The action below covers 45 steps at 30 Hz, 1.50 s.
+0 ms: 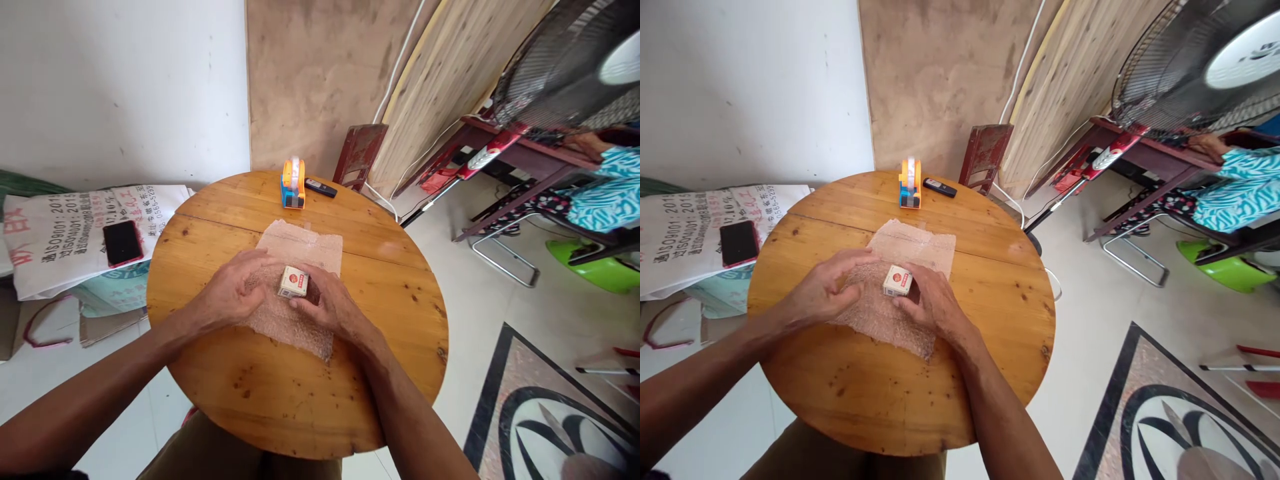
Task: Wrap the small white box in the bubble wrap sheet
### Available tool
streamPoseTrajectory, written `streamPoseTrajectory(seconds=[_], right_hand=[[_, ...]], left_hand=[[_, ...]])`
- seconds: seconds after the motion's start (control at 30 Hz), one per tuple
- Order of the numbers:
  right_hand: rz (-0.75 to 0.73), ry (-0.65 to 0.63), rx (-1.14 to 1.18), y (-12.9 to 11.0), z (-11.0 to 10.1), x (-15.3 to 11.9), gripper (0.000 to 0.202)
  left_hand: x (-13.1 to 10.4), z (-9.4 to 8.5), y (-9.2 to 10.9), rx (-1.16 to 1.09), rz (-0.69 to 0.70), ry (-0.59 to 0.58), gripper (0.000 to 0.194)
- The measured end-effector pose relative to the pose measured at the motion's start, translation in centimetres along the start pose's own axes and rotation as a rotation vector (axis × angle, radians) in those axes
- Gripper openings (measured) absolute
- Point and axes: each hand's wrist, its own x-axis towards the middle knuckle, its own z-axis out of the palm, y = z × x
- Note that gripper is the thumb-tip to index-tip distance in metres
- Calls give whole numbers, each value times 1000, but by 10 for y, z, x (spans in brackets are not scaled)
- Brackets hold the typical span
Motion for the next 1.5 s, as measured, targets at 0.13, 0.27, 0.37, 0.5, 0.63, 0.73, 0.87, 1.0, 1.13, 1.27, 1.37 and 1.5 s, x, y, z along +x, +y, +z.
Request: streamPoseTrajectory(seconds=[0.13, 0.27, 0.37, 0.5, 0.63, 0.73, 0.87, 1.0, 1.13, 1.27, 1.37, 1.5], right_hand=[[20, 2, 53, -5, -7, -1, 59], [35, 12, 111, -3, -10, 0, 60], [29, 7, 100, -2, -9, 1, 62], [52, 4, 93, -3, -7, 1, 58], [110, -26, 263, -4, -21, -1, 51], [187, -18, 484, -5, -40, -5, 43], [205, -16, 515, -10, -52, -8, 52], [277, 34, 360, -13, -37, -4, 29], [243, 87, 450, -5, -21, -1, 15], [272, 128, 486, 1, -15, -2, 19], [287, 132, 489, -1, -16, -2, 22], [305, 140, 520, -6, -17, 0, 22]], left_hand=[[-26, -20, 19, 226, 219, -173, 48], [-39, -6, 24, 368, 244, -240, 42], [-35, 10, 21, 394, 290, -221, 22], [-20, 17, 21, 318, 380, -85, 14], [7, 10, 20, 132, 197, -20, 14], [30, 8, 17, 62, 38, -92, 8], [43, 16, 13, -37, -134, -160, 6], [41, 24, 10, -181, -210, -136, 7], [39, 26, 9, -258, -240, -120, 9], [38, 28, 10, -334, -267, -116, 13], [37, 30, 11, -365, -274, -107, 14], [37, 30, 11, -402, -298, -100, 12]])
